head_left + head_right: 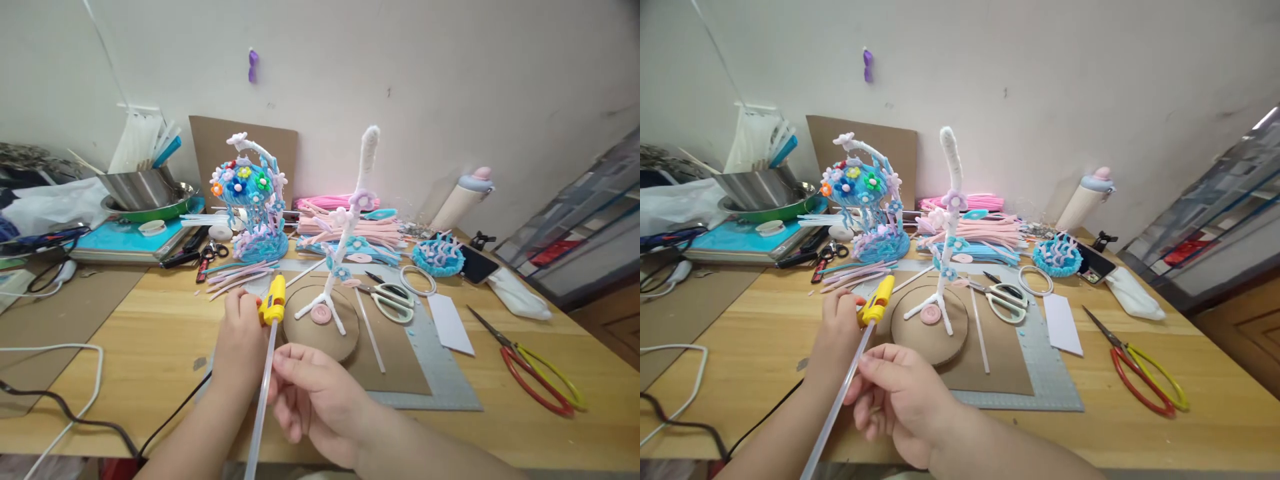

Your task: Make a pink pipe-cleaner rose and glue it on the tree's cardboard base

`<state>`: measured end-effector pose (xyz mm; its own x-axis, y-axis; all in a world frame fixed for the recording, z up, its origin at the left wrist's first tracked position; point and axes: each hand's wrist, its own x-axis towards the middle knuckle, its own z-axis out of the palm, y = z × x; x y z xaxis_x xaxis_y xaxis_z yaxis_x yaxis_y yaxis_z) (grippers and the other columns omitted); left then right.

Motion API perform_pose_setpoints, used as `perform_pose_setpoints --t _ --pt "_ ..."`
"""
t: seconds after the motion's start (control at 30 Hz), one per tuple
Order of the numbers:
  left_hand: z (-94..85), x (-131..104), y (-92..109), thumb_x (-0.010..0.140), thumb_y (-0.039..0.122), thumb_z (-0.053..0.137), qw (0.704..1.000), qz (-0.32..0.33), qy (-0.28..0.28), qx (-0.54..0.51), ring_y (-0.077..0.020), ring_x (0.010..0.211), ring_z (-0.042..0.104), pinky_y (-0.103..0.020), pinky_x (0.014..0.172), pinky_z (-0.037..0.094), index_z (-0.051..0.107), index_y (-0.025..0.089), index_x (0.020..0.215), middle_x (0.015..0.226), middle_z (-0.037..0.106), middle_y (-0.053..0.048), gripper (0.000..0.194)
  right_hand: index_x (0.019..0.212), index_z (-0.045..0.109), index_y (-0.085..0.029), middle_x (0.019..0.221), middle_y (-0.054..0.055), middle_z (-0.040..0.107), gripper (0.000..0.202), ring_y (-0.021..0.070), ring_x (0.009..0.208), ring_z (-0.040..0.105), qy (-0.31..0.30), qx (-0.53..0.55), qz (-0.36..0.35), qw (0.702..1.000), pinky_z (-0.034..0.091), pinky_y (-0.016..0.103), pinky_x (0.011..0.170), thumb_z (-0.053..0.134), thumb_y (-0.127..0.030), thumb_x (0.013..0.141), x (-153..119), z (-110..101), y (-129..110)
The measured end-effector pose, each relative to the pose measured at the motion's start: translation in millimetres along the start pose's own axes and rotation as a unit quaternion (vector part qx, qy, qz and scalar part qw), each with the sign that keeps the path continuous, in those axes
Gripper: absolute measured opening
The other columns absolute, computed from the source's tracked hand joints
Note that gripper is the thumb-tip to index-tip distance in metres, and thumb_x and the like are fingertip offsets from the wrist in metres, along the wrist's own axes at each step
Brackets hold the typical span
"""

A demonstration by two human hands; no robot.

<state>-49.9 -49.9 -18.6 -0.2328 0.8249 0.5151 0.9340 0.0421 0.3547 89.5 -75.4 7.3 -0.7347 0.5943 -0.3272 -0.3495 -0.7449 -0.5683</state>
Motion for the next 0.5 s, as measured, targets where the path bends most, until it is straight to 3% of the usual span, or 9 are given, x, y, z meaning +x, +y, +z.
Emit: perform_pose_setpoints --t 0.07,0.2,0.37,0.5 --pt "0.1 1 0 0.082 0.017 0.048 0.999 0.011 0.031 0.011 -0.0264 0.086 0.060 -0.037 0.066 0.049 0.045 0.021 0.087 0.102 0.051 -0.011 0.007 0.081 0.056 -0.016 0.069 -0.001 0.061 0.028 0.0037 0.042 0.049 0.006 0.006 0.009 1.000 0.030 0.010 0.031 0.070 -0.040 0.078 -1 5 -2" --pt "-2.5 2 0 0.086 0.018 0.044 0.994 0.038 0.104 0.023 -0.0270 0.087 0.058 -0.037 0.069 0.048 0.044 0.021 0.083 0.100 0.053 -0.012 0.004 0.078 0.058 -0.017 0.060 -0.005 0.052 0.028 0.0024 0.039 0.042 0.002 0.013 0.044 0.999 0.020 0.012 0.032 0.076 -0.037 0.072 -2 14 -3" --pt "-6.3 -3 1 0.086 0.023 0.051 0.980 0.073 0.183 0.008 -0.0255 0.089 0.055 -0.037 0.073 0.048 0.045 0.021 0.082 0.096 0.053 -0.011 0.007 0.074 0.060 -0.014 0.057 -0.005 0.049 0.028 0.0018 0.038 0.037 -0.006 0.007 0.031 0.999 0.015 0.016 0.034 0.077 -0.036 0.069 -3 15 -1" --pt "-6.6 -5 0 0.085 0.024 0.054 0.975 0.083 0.207 -0.016 -0.0241 0.091 0.054 -0.036 0.074 0.049 0.046 0.021 0.087 0.096 0.052 -0.010 0.008 0.073 0.060 -0.014 0.057 -0.006 0.046 0.027 0.0012 0.037 0.034 -0.030 0.008 0.023 0.999 0.015 0.017 0.035 0.075 -0.036 0.071 -4 15 0"
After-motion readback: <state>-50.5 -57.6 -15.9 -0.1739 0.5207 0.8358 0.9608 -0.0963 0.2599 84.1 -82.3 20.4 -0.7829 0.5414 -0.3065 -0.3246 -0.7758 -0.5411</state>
